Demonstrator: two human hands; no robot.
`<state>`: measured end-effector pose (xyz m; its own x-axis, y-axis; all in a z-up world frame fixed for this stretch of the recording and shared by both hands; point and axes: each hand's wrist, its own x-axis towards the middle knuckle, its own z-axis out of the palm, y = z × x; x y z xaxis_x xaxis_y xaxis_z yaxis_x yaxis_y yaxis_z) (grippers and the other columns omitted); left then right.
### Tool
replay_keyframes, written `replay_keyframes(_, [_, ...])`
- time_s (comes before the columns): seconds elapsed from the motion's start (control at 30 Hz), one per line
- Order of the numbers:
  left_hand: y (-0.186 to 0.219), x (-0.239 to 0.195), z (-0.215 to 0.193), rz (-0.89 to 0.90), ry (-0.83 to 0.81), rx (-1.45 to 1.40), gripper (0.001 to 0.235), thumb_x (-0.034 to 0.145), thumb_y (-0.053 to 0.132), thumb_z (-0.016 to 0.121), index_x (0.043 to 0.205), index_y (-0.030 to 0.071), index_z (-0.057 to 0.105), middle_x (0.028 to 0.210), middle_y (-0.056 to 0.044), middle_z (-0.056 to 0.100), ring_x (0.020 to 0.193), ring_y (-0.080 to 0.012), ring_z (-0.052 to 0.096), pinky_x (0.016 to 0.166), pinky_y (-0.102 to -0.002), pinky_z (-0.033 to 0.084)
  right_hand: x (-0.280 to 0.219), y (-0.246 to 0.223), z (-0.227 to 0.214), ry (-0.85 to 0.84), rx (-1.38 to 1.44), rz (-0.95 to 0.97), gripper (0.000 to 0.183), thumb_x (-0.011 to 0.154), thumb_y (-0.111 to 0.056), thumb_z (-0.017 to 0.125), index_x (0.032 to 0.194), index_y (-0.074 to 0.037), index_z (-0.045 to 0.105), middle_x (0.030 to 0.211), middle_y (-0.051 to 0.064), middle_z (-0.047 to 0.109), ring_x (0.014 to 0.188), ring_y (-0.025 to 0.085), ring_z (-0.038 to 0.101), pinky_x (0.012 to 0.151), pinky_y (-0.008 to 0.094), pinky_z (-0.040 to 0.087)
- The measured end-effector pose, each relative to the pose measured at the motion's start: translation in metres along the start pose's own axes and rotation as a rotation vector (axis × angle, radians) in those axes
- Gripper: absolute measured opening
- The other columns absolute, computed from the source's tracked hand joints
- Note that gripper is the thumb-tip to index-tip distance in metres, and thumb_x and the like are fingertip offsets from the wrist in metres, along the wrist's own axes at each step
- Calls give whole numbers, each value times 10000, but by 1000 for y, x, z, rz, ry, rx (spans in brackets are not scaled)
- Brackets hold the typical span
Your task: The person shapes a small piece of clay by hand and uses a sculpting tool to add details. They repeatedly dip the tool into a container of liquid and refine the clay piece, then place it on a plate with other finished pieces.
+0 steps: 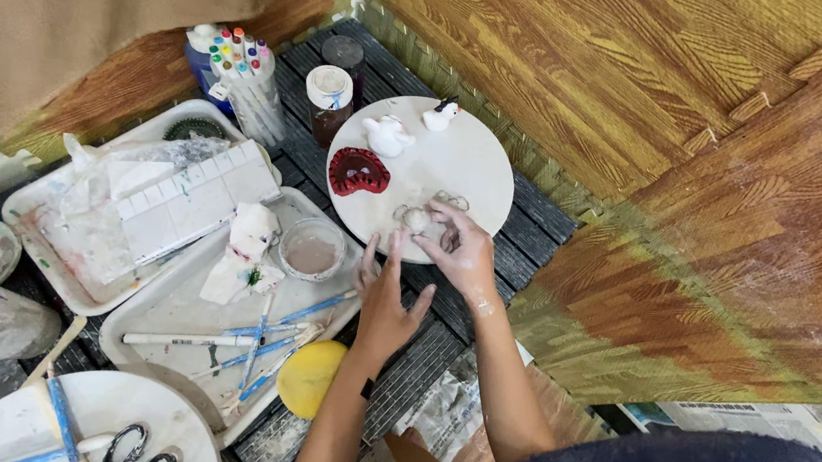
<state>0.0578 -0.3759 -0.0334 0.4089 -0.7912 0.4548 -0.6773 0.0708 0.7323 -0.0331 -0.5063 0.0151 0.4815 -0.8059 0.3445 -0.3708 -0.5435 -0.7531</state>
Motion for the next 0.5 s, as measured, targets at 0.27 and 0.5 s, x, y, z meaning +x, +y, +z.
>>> replay_keyframes(0.27, [-14, -2, 2, -4, 64, -111, 1042, 879, 343, 762, 1622, 15, 108, 1635, -188, 309, 1508, -419, 263, 1210, -563, 189, 0, 7, 7, -3, 2, 21, 325, 830, -211, 854, 1128, -109, 775, 900, 26, 781, 665, 68, 613, 637, 240, 526])
replay_keyframes(0.5, [-15, -2, -2, -38, 26, -153, 1047, 903, 309, 750, 1632, -2, 65, 1661, -168, 318, 1501, -430, 267, 1224, -554, 180, 2, -6, 3, -19, -34, -12, 190, 971, -206, 686, 1122, -154, 789, 1008, 45, 790, 876, 149, 752, 789, 281, 567])
